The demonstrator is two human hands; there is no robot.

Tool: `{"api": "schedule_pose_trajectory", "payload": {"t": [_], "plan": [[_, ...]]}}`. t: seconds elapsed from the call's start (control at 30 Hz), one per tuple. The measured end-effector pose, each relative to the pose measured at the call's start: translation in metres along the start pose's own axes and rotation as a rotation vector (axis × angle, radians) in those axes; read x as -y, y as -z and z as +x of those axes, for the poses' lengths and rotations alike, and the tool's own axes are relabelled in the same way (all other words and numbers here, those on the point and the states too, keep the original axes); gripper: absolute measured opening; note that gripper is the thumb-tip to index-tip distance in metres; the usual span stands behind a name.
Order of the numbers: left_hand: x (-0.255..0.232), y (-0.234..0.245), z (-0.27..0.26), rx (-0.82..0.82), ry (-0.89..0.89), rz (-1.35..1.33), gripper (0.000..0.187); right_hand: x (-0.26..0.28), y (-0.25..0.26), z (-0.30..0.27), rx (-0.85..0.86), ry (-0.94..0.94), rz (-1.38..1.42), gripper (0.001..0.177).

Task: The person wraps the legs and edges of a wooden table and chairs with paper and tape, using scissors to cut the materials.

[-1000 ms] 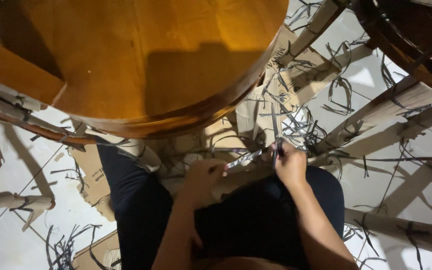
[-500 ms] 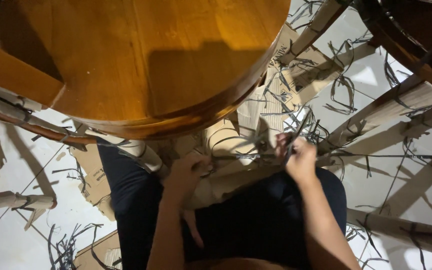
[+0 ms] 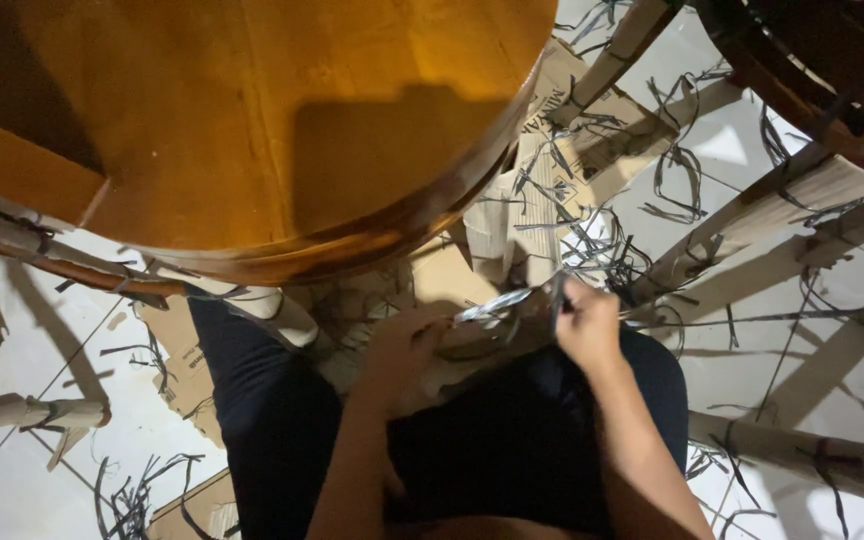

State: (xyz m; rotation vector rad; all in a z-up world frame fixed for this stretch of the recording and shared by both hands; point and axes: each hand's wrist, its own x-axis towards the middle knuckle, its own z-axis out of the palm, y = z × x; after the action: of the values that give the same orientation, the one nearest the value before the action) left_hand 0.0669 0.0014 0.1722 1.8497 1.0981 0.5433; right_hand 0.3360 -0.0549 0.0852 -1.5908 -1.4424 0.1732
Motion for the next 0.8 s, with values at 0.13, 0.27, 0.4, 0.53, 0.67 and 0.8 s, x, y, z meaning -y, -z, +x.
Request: {"api": "schedule_pose_trajectory", "payload": {"t": [0.13,0.27,0.4,0.53,0.67,0.8], "plan": [[0.054,0.000,0.001,-0.068,0.139,0.083,0.026,-0.031,0.015,0.007,-0.124,-0.180,0.016,0.008],[0.074,0.001,0.002,-0.127,0.106,0.117,0.019,-0.017,0.013,0.016,-0.262,-0.243,0.117,0.017],[0.054,0.012,-0.001,-0.172,0.182,0.000,0.026,0.011,0.022,0.009,-0.331,-0.292,0.155,0.025],[0.038,0.021,0.001,-0.219,0.227,-0.075,0.030,0.039,0.019,-0.012,-0.290,-0.331,0.266,0.024],[0.034,0.019,0.004,-0.194,0.271,-0.130,0.031,0.000,-0.023,-0.092,0.106,-0.529,0.341,0.023],[0.020,0.021,0.002,-0.220,0.360,-0.070,0.026,0.040,-0.025,-0.103,0.814,-0.675,0.748,0.037]]}}
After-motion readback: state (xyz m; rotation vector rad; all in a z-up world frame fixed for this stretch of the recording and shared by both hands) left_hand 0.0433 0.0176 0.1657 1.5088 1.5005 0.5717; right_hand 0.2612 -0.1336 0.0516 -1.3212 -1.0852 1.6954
